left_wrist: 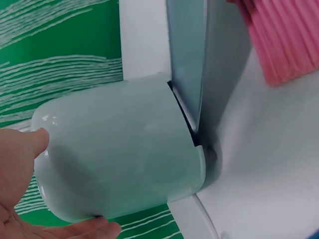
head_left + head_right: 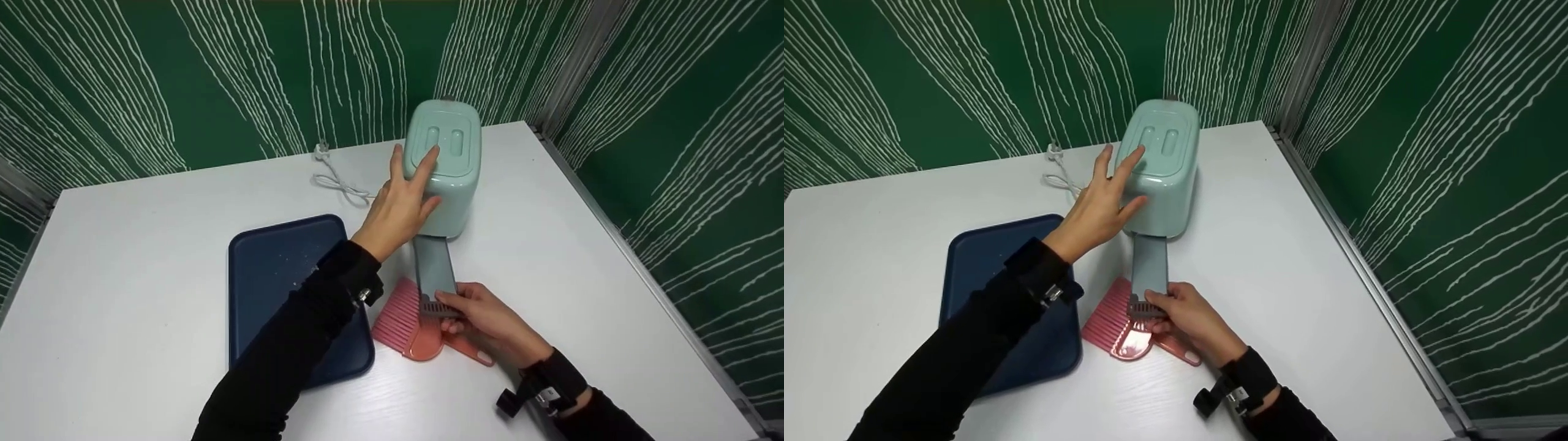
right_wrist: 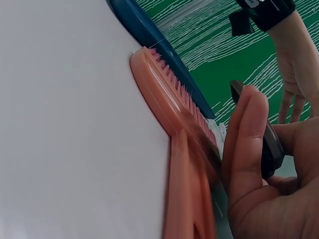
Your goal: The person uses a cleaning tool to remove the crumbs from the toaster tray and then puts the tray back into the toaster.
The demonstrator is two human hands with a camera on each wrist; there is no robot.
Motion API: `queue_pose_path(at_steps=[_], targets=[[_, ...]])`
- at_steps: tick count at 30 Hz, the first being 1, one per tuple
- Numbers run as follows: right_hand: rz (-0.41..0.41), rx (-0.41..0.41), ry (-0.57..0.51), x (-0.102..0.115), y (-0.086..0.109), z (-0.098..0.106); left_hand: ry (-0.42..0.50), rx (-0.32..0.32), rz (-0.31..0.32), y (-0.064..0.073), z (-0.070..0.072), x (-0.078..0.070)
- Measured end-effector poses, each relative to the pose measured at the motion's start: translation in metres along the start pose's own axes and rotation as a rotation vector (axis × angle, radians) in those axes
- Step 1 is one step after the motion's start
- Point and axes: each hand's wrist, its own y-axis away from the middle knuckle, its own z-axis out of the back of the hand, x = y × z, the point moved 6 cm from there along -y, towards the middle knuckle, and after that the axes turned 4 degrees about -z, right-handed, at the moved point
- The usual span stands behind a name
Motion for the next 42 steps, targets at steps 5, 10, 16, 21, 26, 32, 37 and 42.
queue_pose_path(at_steps=[5, 10, 16, 21, 26, 32, 37, 42], targets=[[-0.001, -0.01, -0.059, 0.0, -0.004, -0.003, 0.028, 0.023, 0.039, -0.003, -0.004, 0.004], [-0.004, -0.025, -0.122, 0.002, -0.008, -0.005, 0.044, 0.047, 0.081, -0.006, -0.006, 0.01], [-0.007, -0.031, -0.15, 0.004, -0.014, -0.006, 0.037, 0.068, 0.081, -0.007, -0.009, 0.013], [-0.013, -0.065, -0.155, 0.004, -0.019, -0.005, 0.043, 0.065, 0.076, -0.006, -0.009, 0.015], [-0.013, -0.084, -0.166, 0.005, -0.02, -0.005, 0.039, 0.054, 0.05, -0.005, -0.008, 0.015], [-0.018, -0.089, -0.141, 0.003, -0.013, -0.009, 0.031, 0.044, 0.025, -0.004, -0.008, 0.014], [-0.012, -0.075, -0.129, 0.0, -0.008, -0.011, 0.031, 0.028, 0.02, -0.003, -0.007, 0.014], [-0.007, -0.095, -0.129, 0.003, -0.011, -0.01, 0.036, 0.03, 0.029, -0.004, -0.009, 0.014]])
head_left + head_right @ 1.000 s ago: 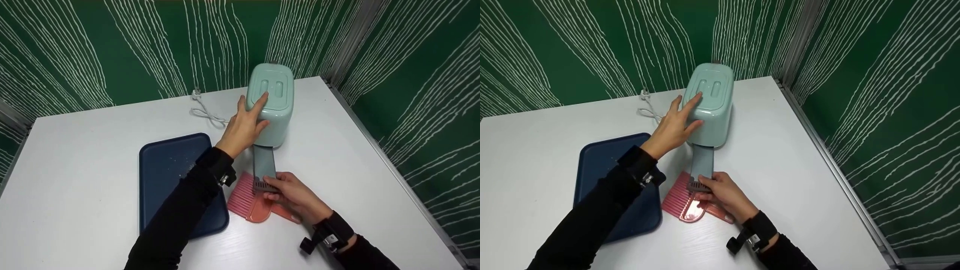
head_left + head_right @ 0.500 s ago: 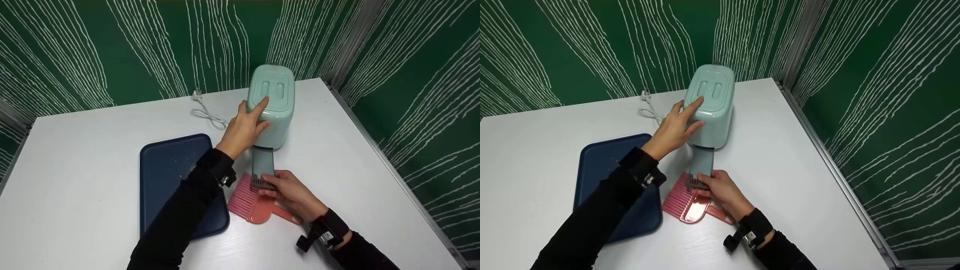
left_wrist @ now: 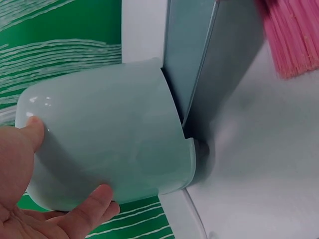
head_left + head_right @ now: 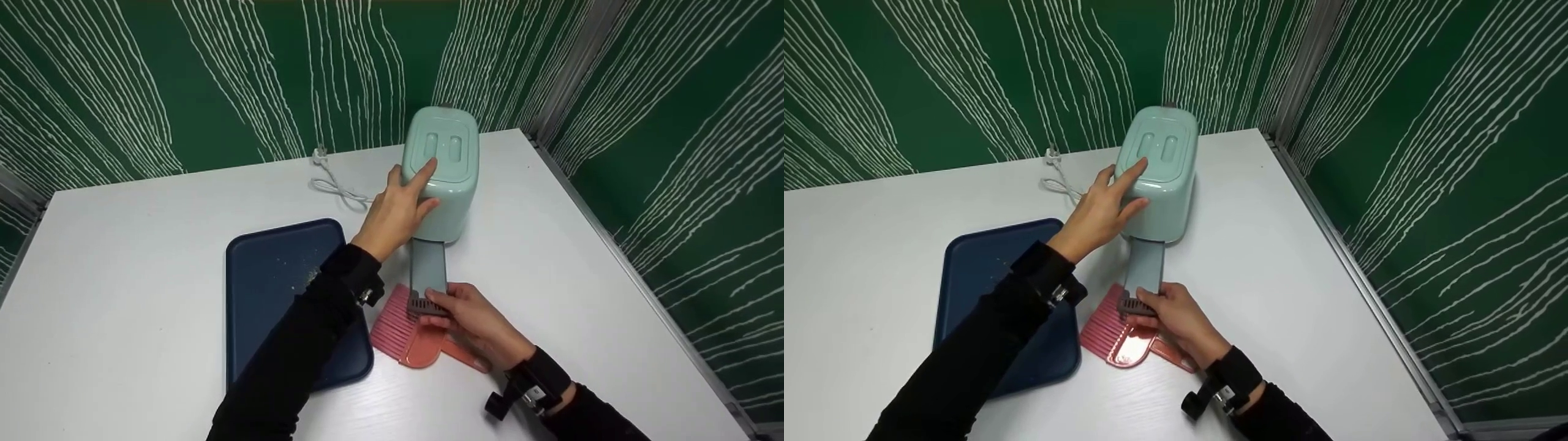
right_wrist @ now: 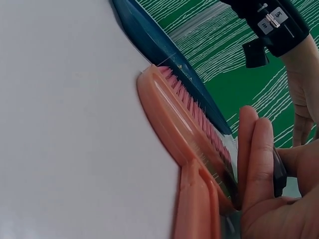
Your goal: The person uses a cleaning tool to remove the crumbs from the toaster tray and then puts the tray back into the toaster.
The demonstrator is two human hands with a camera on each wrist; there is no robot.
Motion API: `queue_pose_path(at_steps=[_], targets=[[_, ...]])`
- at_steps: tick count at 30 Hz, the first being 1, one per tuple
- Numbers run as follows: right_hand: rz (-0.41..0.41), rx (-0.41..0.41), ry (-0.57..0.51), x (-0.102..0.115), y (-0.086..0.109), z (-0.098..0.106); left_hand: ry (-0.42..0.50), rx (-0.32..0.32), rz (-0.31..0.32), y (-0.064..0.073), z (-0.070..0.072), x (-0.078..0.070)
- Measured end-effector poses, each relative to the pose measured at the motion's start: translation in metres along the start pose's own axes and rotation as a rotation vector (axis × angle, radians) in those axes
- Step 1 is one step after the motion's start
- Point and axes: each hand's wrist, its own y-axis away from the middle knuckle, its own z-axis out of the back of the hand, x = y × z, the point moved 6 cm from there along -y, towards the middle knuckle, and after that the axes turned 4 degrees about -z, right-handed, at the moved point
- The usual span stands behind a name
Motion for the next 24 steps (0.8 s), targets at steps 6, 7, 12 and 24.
queue_pose_path(at_steps=[6, 7, 12, 24], targets=[[0.026, 0.002, 0.007, 0.005, -0.011, 0.0, 0.003, 0.004, 0.005, 0.001, 0.0, 0.0], [0.027, 0.005, 0.013, 0.006, -0.012, 0.0, 0.004, 0.003, 0.003, 0.001, 0.0, -0.001], [0.013, 0.009, 0.034, 0.011, -0.019, -0.001, -0.005, -0.013, -0.01, 0.0, 0.002, -0.002], [-0.035, -0.016, 0.128, 0.018, -0.035, 0.01, -0.016, -0.034, -0.019, 0.0, 0.0, 0.001]])
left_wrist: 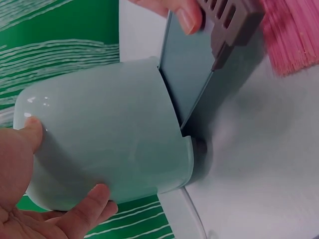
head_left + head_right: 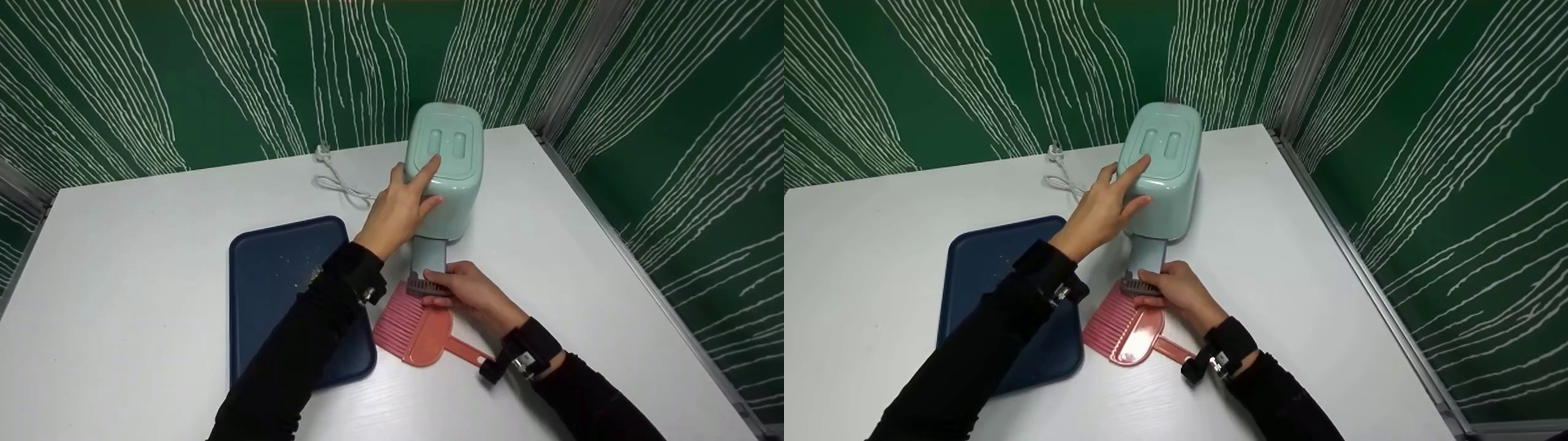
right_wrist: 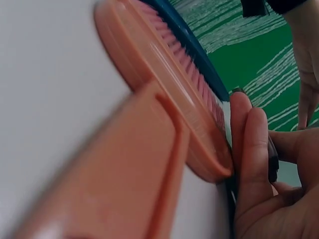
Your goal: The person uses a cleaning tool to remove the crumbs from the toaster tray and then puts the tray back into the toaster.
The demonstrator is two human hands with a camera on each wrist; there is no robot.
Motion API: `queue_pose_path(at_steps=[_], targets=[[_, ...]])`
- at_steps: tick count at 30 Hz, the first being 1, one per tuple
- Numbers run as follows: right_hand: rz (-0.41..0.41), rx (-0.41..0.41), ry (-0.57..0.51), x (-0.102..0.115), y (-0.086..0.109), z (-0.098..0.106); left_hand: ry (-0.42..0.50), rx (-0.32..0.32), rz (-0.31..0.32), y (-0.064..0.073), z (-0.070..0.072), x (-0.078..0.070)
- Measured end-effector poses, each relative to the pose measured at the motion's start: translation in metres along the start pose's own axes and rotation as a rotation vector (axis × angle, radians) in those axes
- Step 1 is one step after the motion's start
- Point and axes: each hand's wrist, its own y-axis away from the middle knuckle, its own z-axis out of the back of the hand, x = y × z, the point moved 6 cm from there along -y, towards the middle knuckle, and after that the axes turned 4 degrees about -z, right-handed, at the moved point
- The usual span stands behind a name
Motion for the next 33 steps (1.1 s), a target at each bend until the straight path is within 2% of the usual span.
queue_pose_path(at_steps=[10, 16, 23, 33], targets=[[0.009, -0.005, 0.011, 0.007, -0.016, 0.003, -0.021, -0.002, 0.008, -0.001, 0.002, 0.0], [0.026, -0.065, 0.013, 0.012, -0.024, 0.008, -0.023, -0.008, 0.0, 0.0, 0.0, 0.0], [0.015, -0.117, 0.086, 0.018, -0.029, 0.011, -0.045, -0.026, -0.037, 0.001, 0.001, -0.001], [0.017, -0.176, 0.254, 0.022, -0.027, 0.012, -0.034, -0.021, -0.02, 0.001, -0.001, 0.0]])
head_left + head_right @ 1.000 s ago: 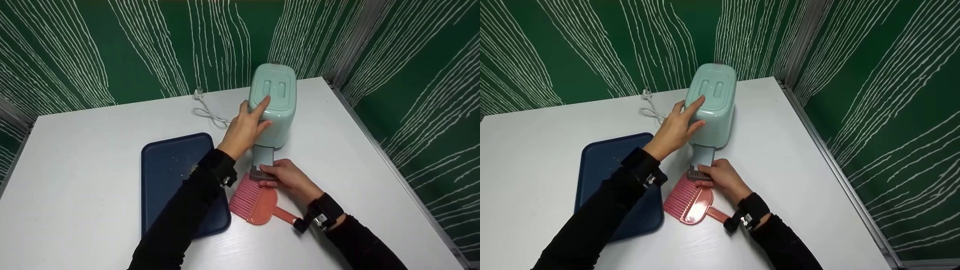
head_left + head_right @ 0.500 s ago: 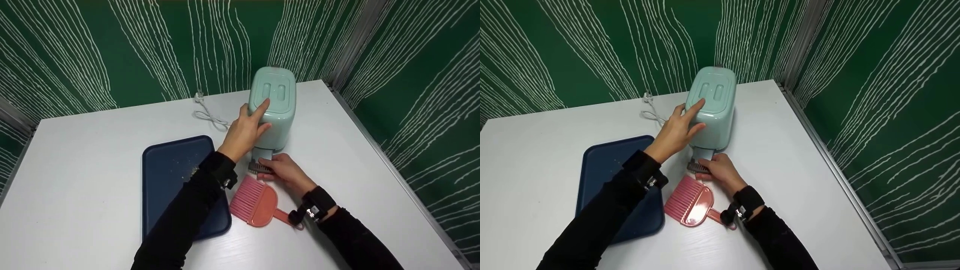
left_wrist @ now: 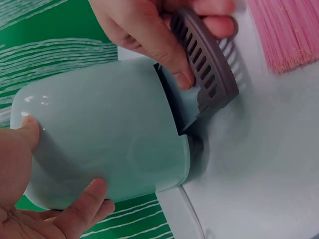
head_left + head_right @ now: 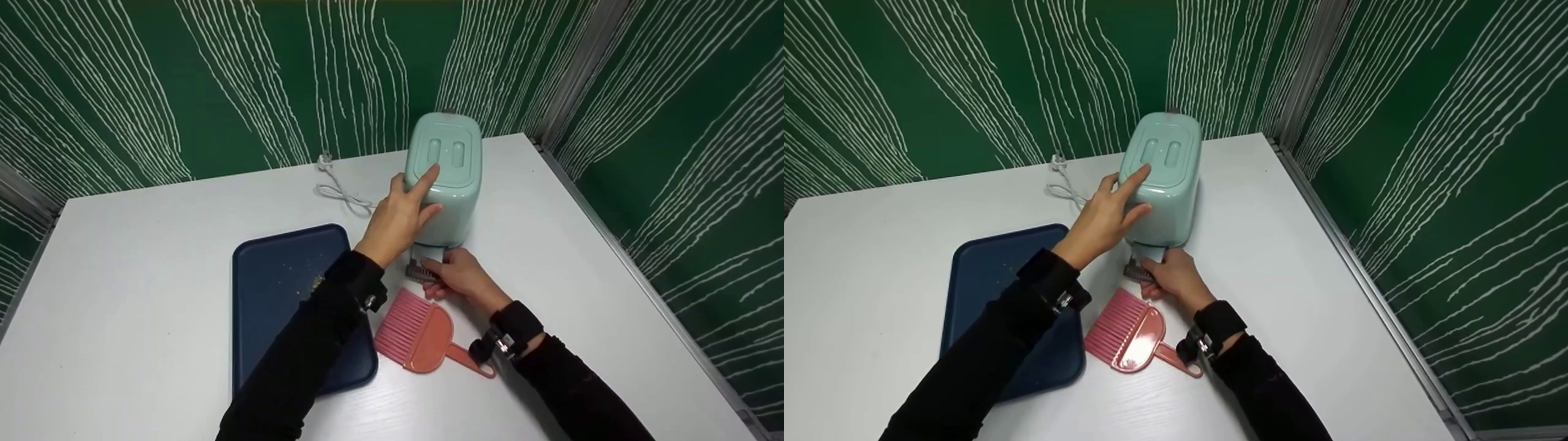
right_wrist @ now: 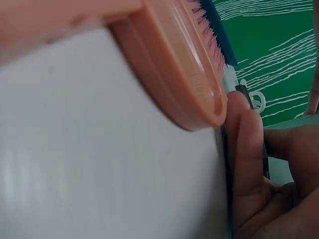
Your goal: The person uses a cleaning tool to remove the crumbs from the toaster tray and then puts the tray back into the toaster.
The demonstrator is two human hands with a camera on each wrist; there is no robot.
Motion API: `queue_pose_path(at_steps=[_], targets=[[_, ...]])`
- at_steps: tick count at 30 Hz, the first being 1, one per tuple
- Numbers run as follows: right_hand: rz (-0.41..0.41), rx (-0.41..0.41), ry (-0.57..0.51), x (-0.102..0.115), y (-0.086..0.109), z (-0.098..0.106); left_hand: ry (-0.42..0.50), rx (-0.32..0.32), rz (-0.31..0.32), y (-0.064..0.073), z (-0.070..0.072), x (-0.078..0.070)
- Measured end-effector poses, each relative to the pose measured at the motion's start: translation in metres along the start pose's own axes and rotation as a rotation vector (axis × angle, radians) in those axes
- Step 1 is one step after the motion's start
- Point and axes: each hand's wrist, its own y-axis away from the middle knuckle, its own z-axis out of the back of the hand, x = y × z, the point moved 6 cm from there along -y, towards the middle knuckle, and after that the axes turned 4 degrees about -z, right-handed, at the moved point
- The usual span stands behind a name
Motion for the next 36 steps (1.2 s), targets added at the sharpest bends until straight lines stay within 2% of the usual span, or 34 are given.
queue_pose_path(at_steps=[5, 11, 17, 24, 36], targets=[[0.003, -0.038, 0.055, 0.001, -0.001, 0.002, 0.001, -0.004, -0.002, 0.001, 0.0, 0.0], [0.029, -0.069, -0.039, 0.002, -0.006, 0.007, 0.011, -0.008, -0.001, 0.001, -0.001, 0.0], [0.062, -0.018, -0.123, 0.002, -0.005, 0.01, 0.008, -0.008, -0.012, 0.001, -0.002, 0.0], [0.013, 0.07, -0.262, -0.004, -0.002, 0.014, -0.009, -0.022, -0.015, 0.001, -0.002, 0.001], [0.053, 0.046, -0.24, -0.006, -0.006, 0.016, 0.012, -0.019, 0.0, 0.0, -0.001, 0.0]])
